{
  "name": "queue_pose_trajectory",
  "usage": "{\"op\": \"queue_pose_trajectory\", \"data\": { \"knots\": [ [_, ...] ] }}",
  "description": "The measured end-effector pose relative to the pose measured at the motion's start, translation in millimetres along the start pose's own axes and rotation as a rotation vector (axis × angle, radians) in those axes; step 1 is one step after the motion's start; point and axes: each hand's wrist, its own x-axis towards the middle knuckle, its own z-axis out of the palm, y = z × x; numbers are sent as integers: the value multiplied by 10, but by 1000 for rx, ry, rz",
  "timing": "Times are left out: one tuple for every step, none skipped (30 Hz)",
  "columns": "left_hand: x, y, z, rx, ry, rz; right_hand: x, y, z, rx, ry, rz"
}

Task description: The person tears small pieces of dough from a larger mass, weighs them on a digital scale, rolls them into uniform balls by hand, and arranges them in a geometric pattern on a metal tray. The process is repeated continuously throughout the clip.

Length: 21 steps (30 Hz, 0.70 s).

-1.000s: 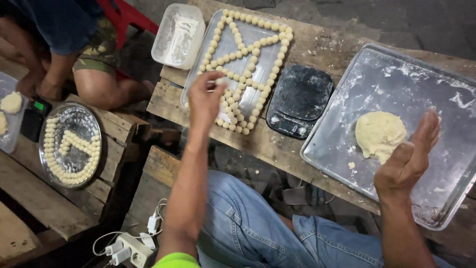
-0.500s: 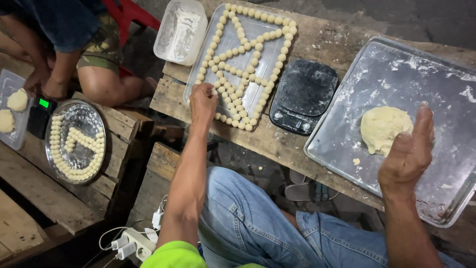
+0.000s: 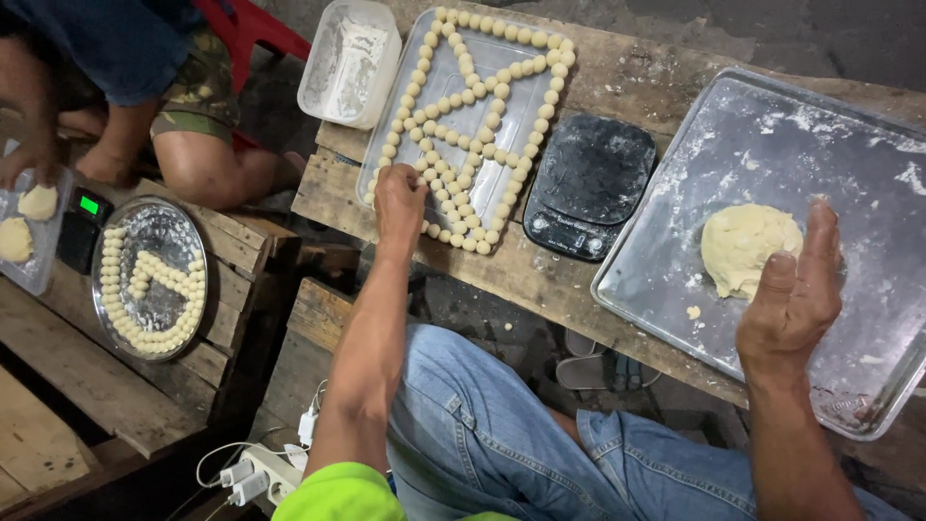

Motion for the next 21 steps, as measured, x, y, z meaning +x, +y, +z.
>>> {"op": "queue_pose_trajectory", "data": {
  "knots": [
    [7,-42,25,20,13,10,-5,4,-1,-2,-4,12],
    [20,-84,48,39,27,20,-7,6,0,-3,-7,24],
    [18,-106,59,39,27,20,-2,-8,-3,-4,-7,24],
    [22,-125,67,26,31,29,5,-22,-6,2,-1,18],
    [24,-143,75,14,35,39,12,-36,-9,9,5,11],
    [8,-62,26,13,35,40,27,-58,-13,8,5,12],
    [-8,19,-22,-5,2,-3,42,-79,-15,47,8,19],
    [-22,103,-64,-24,-31,-46,58,-98,-21,84,11,26],
    [-23,162,-127,-25,-32,-44,47,-59,-36,82,13,26],
    [-32,217,-189,-19,-59,-98,36,-19,-51,78,15,45],
    [-40,272,-252,-12,-86,-151,24,20,-66,74,18,63],
    [-41,241,-329,-13,-88,-151,38,33,-93,72,18,63],
    [-41,209,-407,21,2,-132,52,46,-119,2,23,123],
    [-37,178,-495,57,93,-112,67,56,-139,-66,31,183],
    [-46,187,-586,57,93,-112,98,37,-165,-66,31,184],
    [-57,193,-677,-42,161,-199,126,18,-188,-15,64,165],
    [-67,196,-768,-140,228,-286,153,1,-209,37,96,147],
    [-116,204,-809,-140,225,-290,97,209,-241,34,93,149],
    [-163,210,-850,-115,311,-93,39,417,-271,-8,86,94],
    [-195,220,-886,-91,393,108,-8,629,-298,-49,80,38],
    [-296,678,-948,-93,391,106,-20,673,-330,-52,79,38]
  ]
}}
